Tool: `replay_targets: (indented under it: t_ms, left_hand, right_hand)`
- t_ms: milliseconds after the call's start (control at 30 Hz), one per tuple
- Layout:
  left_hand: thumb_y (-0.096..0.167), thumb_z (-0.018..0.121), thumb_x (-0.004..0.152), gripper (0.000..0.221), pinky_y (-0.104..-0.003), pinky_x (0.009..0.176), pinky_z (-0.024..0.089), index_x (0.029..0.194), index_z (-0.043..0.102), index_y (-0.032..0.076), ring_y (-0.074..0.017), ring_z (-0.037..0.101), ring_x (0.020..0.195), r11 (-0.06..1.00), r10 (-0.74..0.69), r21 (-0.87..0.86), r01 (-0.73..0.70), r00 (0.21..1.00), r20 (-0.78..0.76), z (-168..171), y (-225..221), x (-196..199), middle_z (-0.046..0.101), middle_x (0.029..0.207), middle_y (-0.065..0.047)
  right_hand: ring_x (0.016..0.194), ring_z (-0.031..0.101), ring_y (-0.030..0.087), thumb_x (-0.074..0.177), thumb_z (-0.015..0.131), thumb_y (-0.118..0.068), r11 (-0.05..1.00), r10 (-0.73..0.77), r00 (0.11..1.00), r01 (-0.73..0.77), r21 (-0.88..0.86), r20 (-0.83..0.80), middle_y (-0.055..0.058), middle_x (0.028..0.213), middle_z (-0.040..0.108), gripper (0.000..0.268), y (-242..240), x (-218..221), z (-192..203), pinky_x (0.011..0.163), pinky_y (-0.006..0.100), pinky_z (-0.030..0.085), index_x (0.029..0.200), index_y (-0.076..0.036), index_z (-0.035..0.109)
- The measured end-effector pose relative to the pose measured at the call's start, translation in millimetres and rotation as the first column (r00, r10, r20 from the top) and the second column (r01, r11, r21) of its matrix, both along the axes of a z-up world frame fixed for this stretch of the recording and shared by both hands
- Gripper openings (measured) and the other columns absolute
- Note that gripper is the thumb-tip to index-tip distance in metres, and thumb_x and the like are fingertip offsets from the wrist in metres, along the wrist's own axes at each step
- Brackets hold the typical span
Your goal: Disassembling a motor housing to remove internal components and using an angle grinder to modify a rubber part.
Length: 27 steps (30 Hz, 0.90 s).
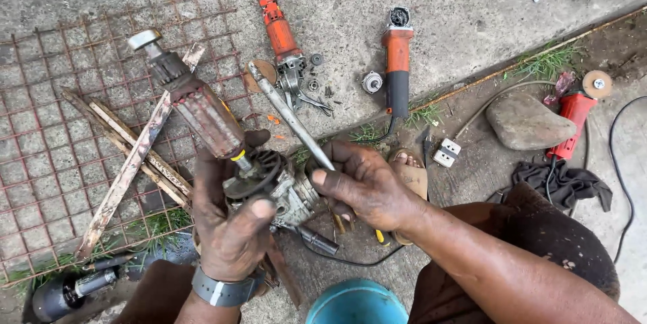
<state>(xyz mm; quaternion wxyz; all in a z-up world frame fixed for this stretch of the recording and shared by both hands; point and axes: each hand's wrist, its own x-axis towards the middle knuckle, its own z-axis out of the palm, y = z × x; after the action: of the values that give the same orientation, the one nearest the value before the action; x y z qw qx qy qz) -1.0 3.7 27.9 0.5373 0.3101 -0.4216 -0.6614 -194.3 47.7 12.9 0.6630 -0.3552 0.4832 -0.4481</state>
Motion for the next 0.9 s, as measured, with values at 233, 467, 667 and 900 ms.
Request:
replay_targets:
  t_ms: [233, 467, 667, 900]
  left_hand:
    - [0.025, 0.083, 0.086, 0.065, -0.061, 0.108, 0.050, 0.140, 0.060, -0.003, -0.0529, 0.061, 0.125, 0.909, 0.044, 0.366, 0.201, 0.826, -0.561, -20, 12, 0, 0.063, 0.134, -0.036]
    - [0.016, 0.081, 0.084, 0.037, -0.061, 0.095, 0.056, 0.116, 0.069, 0.001, -0.0473, 0.069, 0.101, 0.966, 0.104, 0.255, 0.036, 0.852, -0.514, -1, -15, 8, 0.070, 0.113, -0.028]
    - [0.013, 0.077, 0.081, 0.038, -0.061, 0.093, 0.058, 0.115, 0.068, 0.000, -0.0489, 0.069, 0.100, 0.985, 0.142, 0.147, -0.086, 0.888, -0.438, 2, -40, 32, 0.070, 0.113, -0.025]
    - [0.013, 0.075, 0.082, 0.033, -0.058, 0.098, 0.056, 0.112, 0.066, 0.001, -0.0476, 0.068, 0.102, 0.984, 0.161, 0.141, -0.112, 0.900, -0.405, 0, -45, 35, 0.067, 0.115, -0.027]
  right_hand:
    - [0.088, 0.053, 0.008, 0.103, 0.058, -0.037, 0.962, 0.013, 0.956, -0.092, -0.259, -0.294, -0.002, 0.099, 0.059, 0.044, -2, 2, 6, 0.076, 0.026, 0.046, 0.131, -0.004, 0.065]
    - [0.054, 0.050, 0.012, 0.104, 0.058, -0.019, 0.991, -0.090, 0.985, 0.075, -0.107, -0.148, 0.004, 0.072, 0.052, 0.030, 6, -8, -6, 0.041, 0.027, 0.043, 0.128, -0.001, 0.061]
    - [0.048, 0.056, 0.012, 0.104, 0.053, -0.022, 0.979, 0.059, 0.907, -0.135, -0.153, -0.418, 0.004, 0.064, 0.060, 0.036, 35, -24, 10, 0.040, 0.027, 0.047, 0.134, -0.005, 0.063]
    - [0.053, 0.044, 0.013, 0.105, 0.054, -0.023, 0.986, 0.160, 0.975, -0.166, -0.022, -0.152, 0.005, 0.066, 0.053, 0.050, 48, -17, 8, 0.048, 0.028, 0.039, 0.152, -0.006, 0.056]
